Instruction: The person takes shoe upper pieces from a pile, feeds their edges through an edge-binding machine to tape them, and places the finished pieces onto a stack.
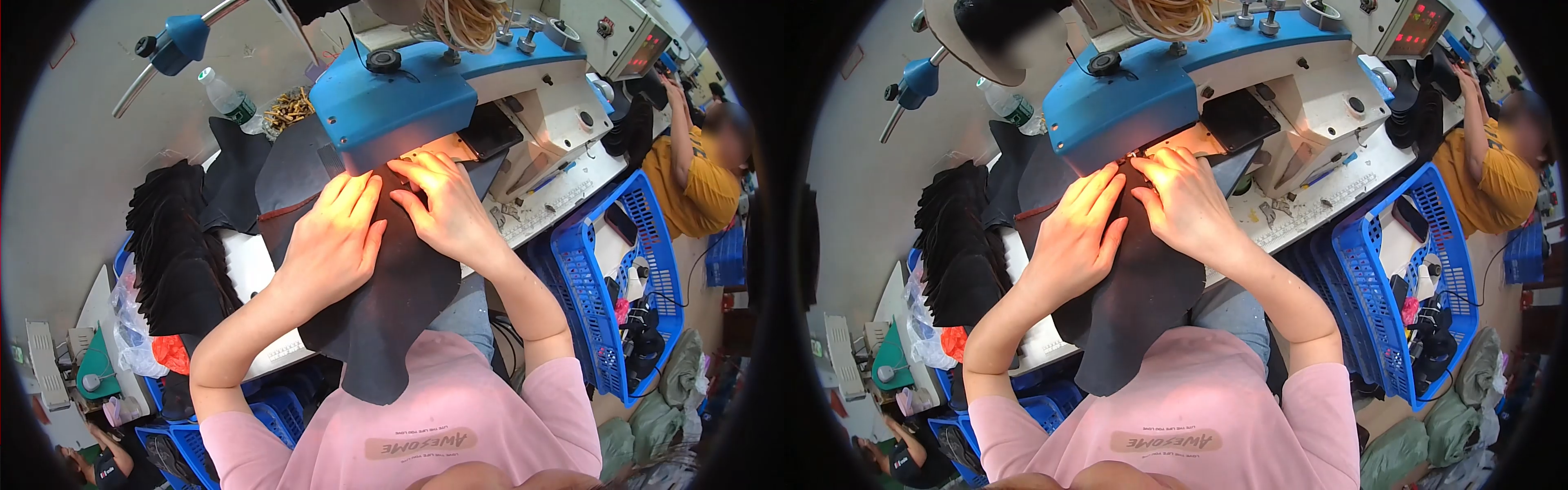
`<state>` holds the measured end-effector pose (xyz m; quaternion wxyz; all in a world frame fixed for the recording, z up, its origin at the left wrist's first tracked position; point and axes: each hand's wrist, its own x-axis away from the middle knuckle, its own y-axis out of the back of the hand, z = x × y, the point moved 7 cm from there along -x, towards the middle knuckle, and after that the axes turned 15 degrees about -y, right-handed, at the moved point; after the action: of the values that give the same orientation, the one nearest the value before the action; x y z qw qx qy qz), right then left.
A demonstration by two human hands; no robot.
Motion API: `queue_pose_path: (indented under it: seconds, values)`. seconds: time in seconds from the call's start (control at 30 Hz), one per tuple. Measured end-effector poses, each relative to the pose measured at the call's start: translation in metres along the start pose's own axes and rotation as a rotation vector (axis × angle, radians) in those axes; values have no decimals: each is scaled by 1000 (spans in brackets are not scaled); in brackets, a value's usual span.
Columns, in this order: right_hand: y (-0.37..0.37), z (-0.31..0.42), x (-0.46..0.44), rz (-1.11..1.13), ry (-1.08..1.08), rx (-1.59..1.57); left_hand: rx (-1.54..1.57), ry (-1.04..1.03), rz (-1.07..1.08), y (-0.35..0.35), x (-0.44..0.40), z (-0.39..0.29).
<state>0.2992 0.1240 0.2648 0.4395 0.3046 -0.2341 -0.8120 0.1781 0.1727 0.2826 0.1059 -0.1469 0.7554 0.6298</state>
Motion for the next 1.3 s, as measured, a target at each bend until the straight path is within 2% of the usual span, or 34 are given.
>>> queue_pose_path:
  seconds: [0.47, 0.57, 0.67, 0.83, 0.93, 1.1, 1.13, 1.2, 1.27, 1.3]
  values:
    - [-1, -1, -1, 0, -46, -26, -5, -18, -29, 0, -5, 6]
    - [2, 3, 2, -31, 38, -1, -11, -35, -43, 0, -7, 15]
    - [11, 10, 10, -16, 34, 36, -65, -74, -49, 1, -9, 27]
    - [18, 18, 28, 70, -17, 180, -1, -47, 2, 4, -16, 54]
    - [16, 25, 37, 89, 12, 292, 39, -114, 6, 1, -18, 78]
    - [0, 33, 38, 106, 57, 459, 123, -36, 67, -3, -24, 120]
    - [-4, 33, 37, 115, 49, 485, 103, 35, 131, -3, -26, 126]
    - [-11, 35, 30, 70, 83, 529, -29, -128, 83, -8, -26, 145]
    - [-21, 37, 19, 104, 39, 582, -44, -256, 111, -25, -20, 183]
    - [-26, 38, 14, 51, 77, 565, -14, -275, 105, -25, -20, 187]
